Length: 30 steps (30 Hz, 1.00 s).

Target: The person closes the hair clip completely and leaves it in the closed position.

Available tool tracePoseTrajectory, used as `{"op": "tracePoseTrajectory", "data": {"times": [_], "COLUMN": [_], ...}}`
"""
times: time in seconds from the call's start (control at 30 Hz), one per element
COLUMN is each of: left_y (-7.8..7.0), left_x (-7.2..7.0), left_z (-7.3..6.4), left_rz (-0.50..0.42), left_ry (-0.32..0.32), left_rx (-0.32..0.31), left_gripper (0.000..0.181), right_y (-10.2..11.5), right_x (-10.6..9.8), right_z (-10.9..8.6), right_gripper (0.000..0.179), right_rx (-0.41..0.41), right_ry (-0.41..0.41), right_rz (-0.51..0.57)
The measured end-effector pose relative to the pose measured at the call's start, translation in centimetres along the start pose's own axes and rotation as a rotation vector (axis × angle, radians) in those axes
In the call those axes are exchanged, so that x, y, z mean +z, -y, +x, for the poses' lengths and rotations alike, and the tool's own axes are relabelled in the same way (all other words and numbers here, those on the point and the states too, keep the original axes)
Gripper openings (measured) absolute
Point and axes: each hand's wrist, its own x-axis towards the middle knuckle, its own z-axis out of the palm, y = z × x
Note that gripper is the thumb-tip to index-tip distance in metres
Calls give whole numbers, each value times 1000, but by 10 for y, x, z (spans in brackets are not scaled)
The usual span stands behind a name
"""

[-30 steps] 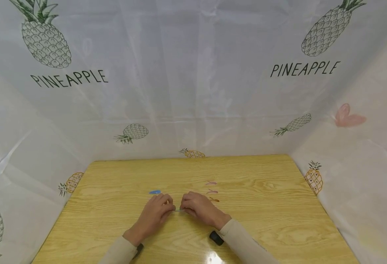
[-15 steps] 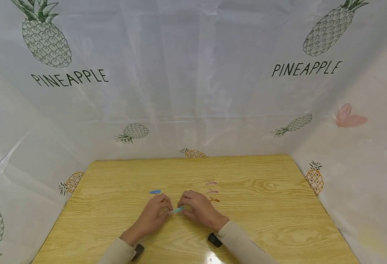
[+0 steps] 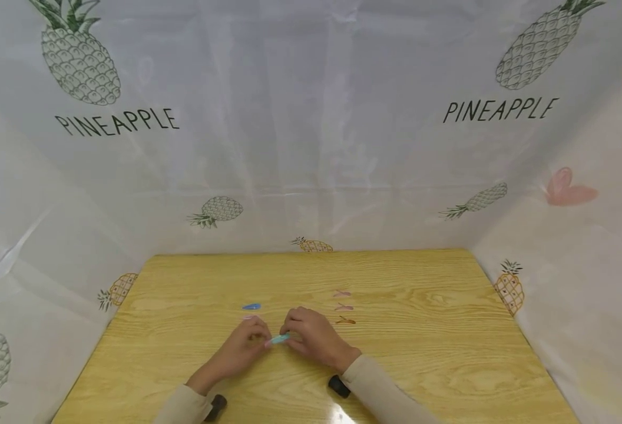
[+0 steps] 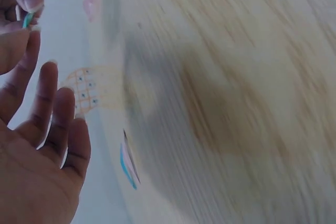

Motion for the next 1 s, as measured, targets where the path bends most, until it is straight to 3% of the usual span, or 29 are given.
{"op": "tracePoseTrajectory", "data": {"times": [0.1,0.2,0.37,0.7,1.0], "left_y": [1,3,8,25,35], "left_x": [-1,-3,-6,-20,-27], "left_z": [-4,-6,-10,-13,-13], "left_rz": [149,290,425,529,555], "left_ry": [-78,-154,-221,-268,-242], "left_rx": [-5,7,48,80,-9], "left_gripper": [6,13,18,19,17], "right_y": [3,6,11,20,21], "right_x": [5,10,21,40,59], "right_z": [3,7,16,38,52], "right_gripper": [21,22,19,14,10], "right_rx": [37,77,148,225,330], "right_ry": [4,6,36,65,132], "right_rz": [-10,-8,3,-6,-25]}}
